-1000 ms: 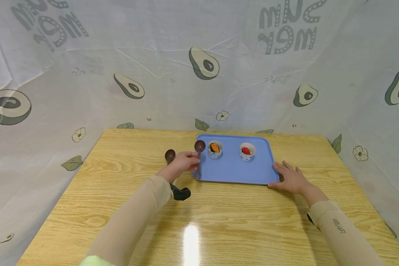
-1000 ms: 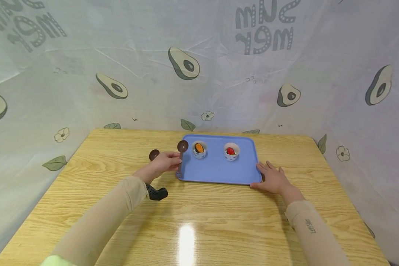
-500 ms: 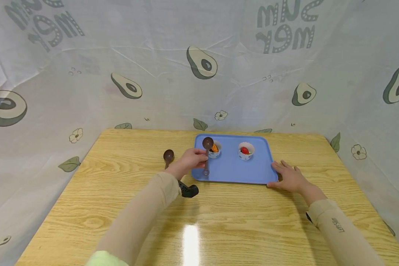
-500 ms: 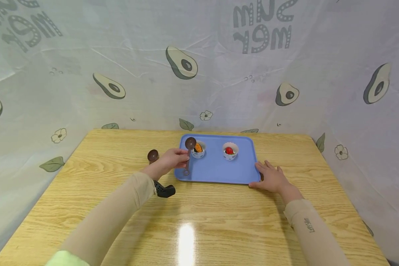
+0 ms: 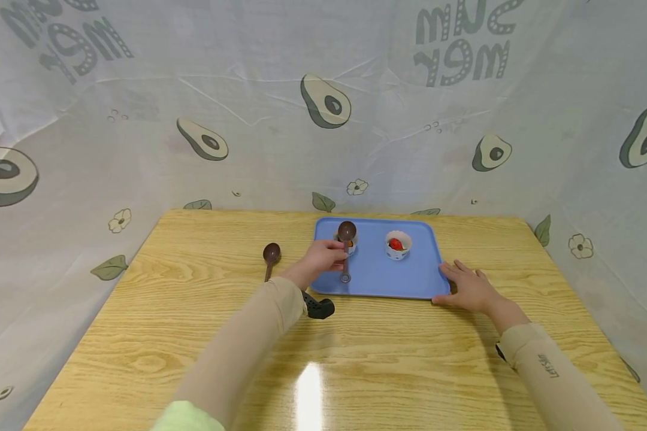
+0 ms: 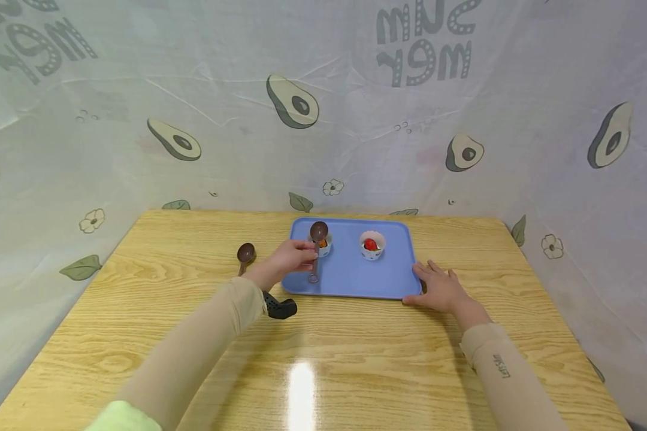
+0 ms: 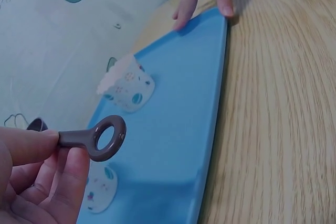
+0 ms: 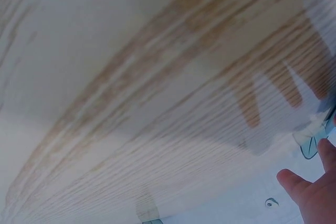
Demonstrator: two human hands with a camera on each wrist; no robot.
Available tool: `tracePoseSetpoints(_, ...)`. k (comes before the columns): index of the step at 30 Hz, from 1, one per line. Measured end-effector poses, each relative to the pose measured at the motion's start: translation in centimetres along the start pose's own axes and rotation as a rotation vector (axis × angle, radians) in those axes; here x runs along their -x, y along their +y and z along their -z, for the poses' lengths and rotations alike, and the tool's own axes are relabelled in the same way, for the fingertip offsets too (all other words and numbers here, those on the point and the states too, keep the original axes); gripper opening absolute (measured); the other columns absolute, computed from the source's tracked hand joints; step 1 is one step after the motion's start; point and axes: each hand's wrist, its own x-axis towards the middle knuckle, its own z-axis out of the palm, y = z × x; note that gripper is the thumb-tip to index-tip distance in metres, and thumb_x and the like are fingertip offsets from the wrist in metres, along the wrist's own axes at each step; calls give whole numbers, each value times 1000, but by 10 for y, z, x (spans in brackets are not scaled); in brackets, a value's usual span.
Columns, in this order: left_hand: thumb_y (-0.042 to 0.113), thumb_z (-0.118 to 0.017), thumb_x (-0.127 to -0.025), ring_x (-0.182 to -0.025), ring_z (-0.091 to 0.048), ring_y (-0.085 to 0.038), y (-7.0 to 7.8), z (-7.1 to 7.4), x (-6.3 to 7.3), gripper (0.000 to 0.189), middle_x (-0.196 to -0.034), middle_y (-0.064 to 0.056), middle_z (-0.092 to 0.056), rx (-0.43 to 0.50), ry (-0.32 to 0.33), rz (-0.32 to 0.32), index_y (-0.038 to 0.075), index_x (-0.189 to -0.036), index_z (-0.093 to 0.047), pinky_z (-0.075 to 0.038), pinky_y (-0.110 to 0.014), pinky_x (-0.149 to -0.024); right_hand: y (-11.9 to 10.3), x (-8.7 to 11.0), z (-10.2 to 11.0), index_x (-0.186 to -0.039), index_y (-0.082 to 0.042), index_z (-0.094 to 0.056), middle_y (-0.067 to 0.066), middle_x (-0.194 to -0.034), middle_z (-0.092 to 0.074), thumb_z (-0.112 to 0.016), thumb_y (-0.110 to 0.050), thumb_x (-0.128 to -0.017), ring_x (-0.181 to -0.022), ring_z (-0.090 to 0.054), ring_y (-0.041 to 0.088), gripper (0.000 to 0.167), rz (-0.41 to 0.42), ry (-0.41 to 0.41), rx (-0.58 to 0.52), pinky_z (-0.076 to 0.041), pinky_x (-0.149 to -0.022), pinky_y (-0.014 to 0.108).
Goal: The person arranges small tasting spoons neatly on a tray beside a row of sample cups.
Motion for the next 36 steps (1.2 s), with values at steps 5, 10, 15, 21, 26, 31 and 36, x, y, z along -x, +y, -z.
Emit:
tracePoseSetpoints(5,8,-60,-90,-100,-64,-25,0,-8,-5,32,-115,-14,-63,29,3,0,1,-121,-58,-56,-31,-81,0,0,0,-145,1,-29,26,-149,-27,-63,-64,-75,-138,-15,47,101,0,-1,-5,-9,-103,72)
tracePoseSetpoints(10,5,-57,-92,-107,-61,-28,9,-19,2,34,-122,-18,-59,23,42,20,-1,-125,-56,-56,-31,-83,2,-1,-1,-145,1,-29,25,-149,-27,-62,-64,-76,-138,-16,47,101,0,2,6,-9,-104,72)
tracePoseSetpoints(15,4,-58,-91,-102,-63,-28,12,-25,2,33,-121,-19,-59,19,46,10,-1,-124,-57,-56,-31,-81,1,0,1,-145,1,-29,24,-150,-27,-64,-62,-77,-138,-16,47,99,0,5,-2,-9,-104,72)
tracePoseSetpoints(21,4,-58,-91,-101,-64,-30,9,-33,-5,32,-119,-20,-61,8,45,1,-2,-122,-59,-57,-31,-78,-1,1,2,-145,2,-29,25,-149,-27,-64,-60,-77,-138,-15,47,98,1,1,-7,-9,-104,72)
tracePoseSetpoints(26,4,-58,-91,-104,-63,-30,6,-40,-11,31,-117,-20,-62,7,47,-5,-3,-121,-59,-57,-30,-77,-1,2,2,-145,2,-29,25,-149,-28,-65,-59,-77,-138,-16,48,98,0,1,-7,-10,-104,72)
tracePoseSetpoints(31,4,-58,-91,-102,-64,-29,4,-44,-15,29,-115,-20,-63,0,52,-12,-3,-119,-60,-57,-29,-74,-1,1,2,-145,1,-29,24,-149,-28,-65,-59,-77,-139,-16,47,97,-2,5,-7,-10,-104,71)
tracePoseSetpoints(36,4,-58,-91,-100,-64,-28,4,-47,-16,29,-114,-20,-63,-11,51,-6,-3,-119,-60,-57,-28,-72,-1,1,2,-145,1,-29,23,-150,-27,-64,-59,-77,-139,-16,47,97,2,5,-5,-10,-104,72)
